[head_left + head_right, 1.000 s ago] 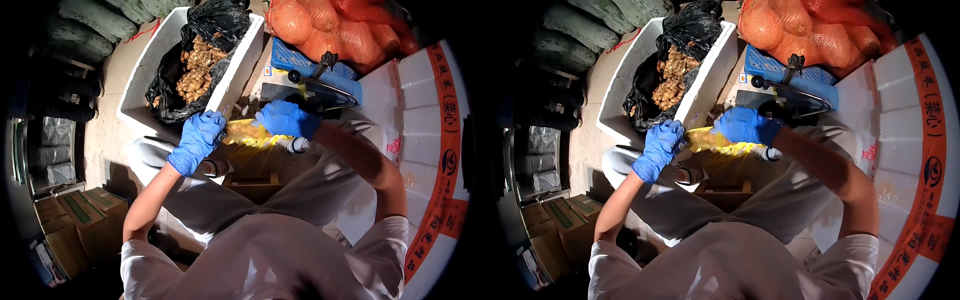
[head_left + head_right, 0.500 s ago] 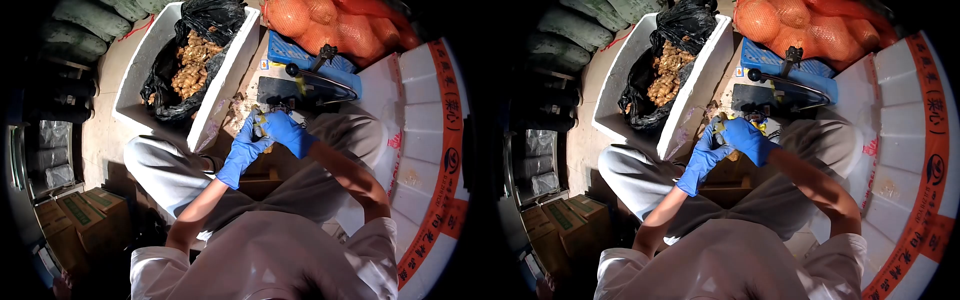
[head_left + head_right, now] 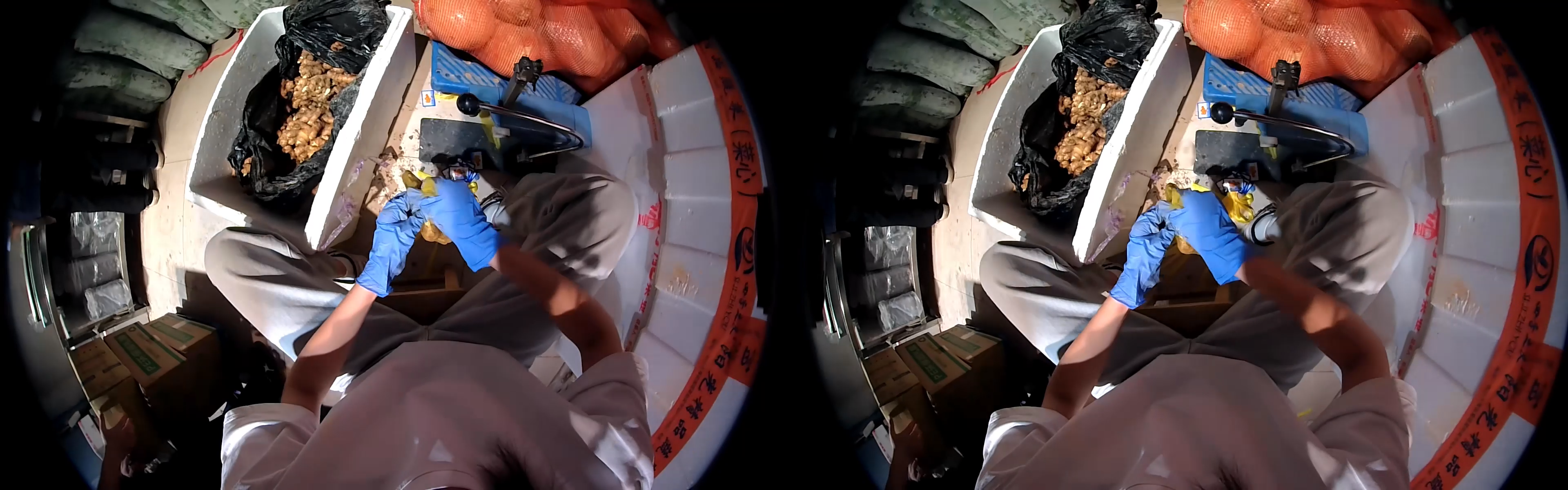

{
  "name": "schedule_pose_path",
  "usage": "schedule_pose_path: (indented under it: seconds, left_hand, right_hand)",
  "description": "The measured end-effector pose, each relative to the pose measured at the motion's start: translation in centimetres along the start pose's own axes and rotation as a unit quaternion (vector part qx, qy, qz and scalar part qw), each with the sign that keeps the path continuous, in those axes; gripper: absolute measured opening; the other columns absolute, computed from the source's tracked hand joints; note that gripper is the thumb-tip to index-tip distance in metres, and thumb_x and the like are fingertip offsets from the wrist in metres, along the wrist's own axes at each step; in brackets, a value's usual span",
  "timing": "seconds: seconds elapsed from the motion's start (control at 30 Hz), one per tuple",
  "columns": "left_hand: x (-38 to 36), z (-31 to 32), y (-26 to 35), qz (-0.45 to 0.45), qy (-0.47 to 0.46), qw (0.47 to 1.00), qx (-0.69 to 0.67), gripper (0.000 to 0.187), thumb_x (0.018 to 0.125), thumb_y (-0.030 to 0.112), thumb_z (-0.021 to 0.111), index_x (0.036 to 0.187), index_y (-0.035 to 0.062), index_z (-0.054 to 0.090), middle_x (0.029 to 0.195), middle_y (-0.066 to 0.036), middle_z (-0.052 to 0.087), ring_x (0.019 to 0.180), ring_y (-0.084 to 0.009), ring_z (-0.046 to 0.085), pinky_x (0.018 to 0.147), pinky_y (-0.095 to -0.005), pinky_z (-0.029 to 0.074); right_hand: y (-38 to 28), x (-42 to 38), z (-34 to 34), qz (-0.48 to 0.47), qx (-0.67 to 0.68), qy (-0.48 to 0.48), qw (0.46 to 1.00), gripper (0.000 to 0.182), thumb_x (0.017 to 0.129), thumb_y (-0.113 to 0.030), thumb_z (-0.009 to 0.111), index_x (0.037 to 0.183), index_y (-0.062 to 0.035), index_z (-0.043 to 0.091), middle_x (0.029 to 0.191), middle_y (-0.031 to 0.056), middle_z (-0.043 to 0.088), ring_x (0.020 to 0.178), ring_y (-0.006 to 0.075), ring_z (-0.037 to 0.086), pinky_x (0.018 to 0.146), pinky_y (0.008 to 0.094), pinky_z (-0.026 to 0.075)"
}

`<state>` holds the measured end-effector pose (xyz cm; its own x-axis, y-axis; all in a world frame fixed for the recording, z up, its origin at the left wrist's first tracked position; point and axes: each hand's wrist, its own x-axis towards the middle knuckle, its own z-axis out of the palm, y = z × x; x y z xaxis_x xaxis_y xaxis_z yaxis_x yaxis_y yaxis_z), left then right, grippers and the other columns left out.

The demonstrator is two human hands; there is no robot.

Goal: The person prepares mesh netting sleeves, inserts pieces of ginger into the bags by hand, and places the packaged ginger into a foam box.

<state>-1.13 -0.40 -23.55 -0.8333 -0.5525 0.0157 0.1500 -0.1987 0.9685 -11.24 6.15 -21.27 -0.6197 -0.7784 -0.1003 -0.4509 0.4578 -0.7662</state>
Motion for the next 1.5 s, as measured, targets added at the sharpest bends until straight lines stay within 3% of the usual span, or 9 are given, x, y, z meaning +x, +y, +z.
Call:
schedule_pose_path:
  seconds: [0.27,0.3,0.63,0.8,0.9,1.03,1.1,1.27,1.5]
  left_hand:
    - [-0.1,-2.3,0.4,0.001,0.046,0.992,0.114,0.015,0.076,0.009,0.057,0.086,-0.0017,0.057,0.082,-0.006,0.057,0.074,-0.015,0.053,0.072,-0.0241,0.041]
    - [0.1,-2.9,0.7,0.016,0.007,0.993,0.12,0.015,0.076,0.011,0.058,0.086,-0.0005,0.058,0.08,-0.006,0.058,0.074,-0.0145,0.053,0.072,-0.0239,0.041]
    - [0.6,-0.9,12.3,-0.125,-0.122,0.98,0.096,0.027,0.08,0.027,0.053,0.077,0.0,0.058,0.073,-0.004,0.057,0.066,-0.0106,0.052,0.062,-0.0221,0.039]
    - [1.0,0.5,14.8,-0.083,-0.036,0.988,0.123,0.028,0.079,0.025,0.053,0.081,-0.0019,0.058,0.08,-0.007,0.059,0.072,-0.0126,0.053,0.069,-0.0251,0.042]
    - [1.8,-1.3,14.1,0.046,-0.025,0.981,0.187,0.021,0.08,0.019,0.054,0.08,-0.0021,0.057,0.086,-0.008,0.059,0.075,-0.011,0.054,0.067,-0.0219,0.041]
    - [2.6,-2.4,14.8,0.144,-0.009,0.855,0.498,0.019,0.077,0.023,0.054,0.072,0.0046,0.054,0.068,-0.005,0.054,0.062,-0.0158,0.054,0.054,-0.0258,0.042]
    - [3.3,-2.2,15.8,0.252,-0.053,0.617,0.743,0.015,0.069,0.014,0.055,0.083,0.0104,0.056,0.065,-0.005,0.045,0.058,-0.0239,0.05,0.048,-0.0316,0.041]
    - [4.6,0.5,17.4,0.334,-0.172,0.557,0.741,0.017,0.07,0.011,0.054,0.087,0.0099,0.054,0.063,-0.004,0.042,0.053,-0.0203,0.045,0.044,-0.0312,0.036]
    - [4.3,0.3,17.7,0.353,-0.205,0.55,0.728,0.026,0.064,0.011,0.058,0.089,0.0099,0.054,0.064,-0.005,0.041,0.055,-0.0212,0.046,0.045,-0.032,0.036]
  right_hand:
    - [-3.3,-1.4,-5.8,-0.007,0.302,0.075,0.95,0.024,0.08,-0.018,0.055,0.061,-0.0033,0.053,0.054,-0.0027,0.047,0.043,0.0035,0.036,0.04,0.0198,0.025]
    - [-2.2,-0.8,-5.4,0.094,0.562,0.072,0.818,0.027,0.081,-0.021,0.052,0.06,-0.0039,0.053,0.055,-0.0003,0.05,0.042,0.0037,0.037,0.039,0.0185,0.026]
    - [2.1,1.3,-0.2,0.126,0.57,-0.036,0.811,0.049,0.087,-0.037,0.036,0.123,-0.0045,0.036,0.126,0.0045,0.035,0.116,0.0123,0.029,0.096,0.029,0.021]
    - [1.9,-0.3,-0.5,0.092,0.508,-0.095,0.851,0.034,0.088,-0.02,0.039,0.117,-0.002,0.041,0.115,0.0034,0.045,0.107,0.0106,0.039,0.093,0.0229,0.029]
    - [1.8,-0.4,-1.0,0.116,0.706,-0.094,0.692,0.03,0.086,-0.024,0.046,0.106,-0.0024,0.05,0.102,0.0006,0.051,0.09,0.0099,0.047,0.084,0.0238,0.037]
    - [0.2,-2.6,-3.3,0.055,0.58,0.092,0.807,0.027,0.078,-0.013,0.055,0.102,0.0001,0.051,0.095,0.0047,0.055,0.087,0.0107,0.051,0.076,0.0223,0.041]
    - [-0.4,-4.9,-2.8,-0.023,0.439,0.208,0.874,0.031,0.071,-0.002,0.058,0.102,-0.0016,0.052,0.09,0.0054,0.058,0.081,0.0146,0.055,0.07,0.0253,0.045]
    - [-3.1,-13.9,-1.4,-0.158,-0.063,0.065,0.983,0.051,0.067,-0.028,0.062,0.113,-0.0104,0.048,0.092,0.0083,0.057,0.078,0.0282,0.053,0.075,0.0373,0.039]
    - [-3.4,-5.2,-7.0,-0.172,0.181,0.25,0.936,0.071,0.057,-0.017,0.072,0.118,-0.0009,0.038,0.12,0.0117,0.041,0.11,0.0241,0.04,0.092,0.0327,0.031]
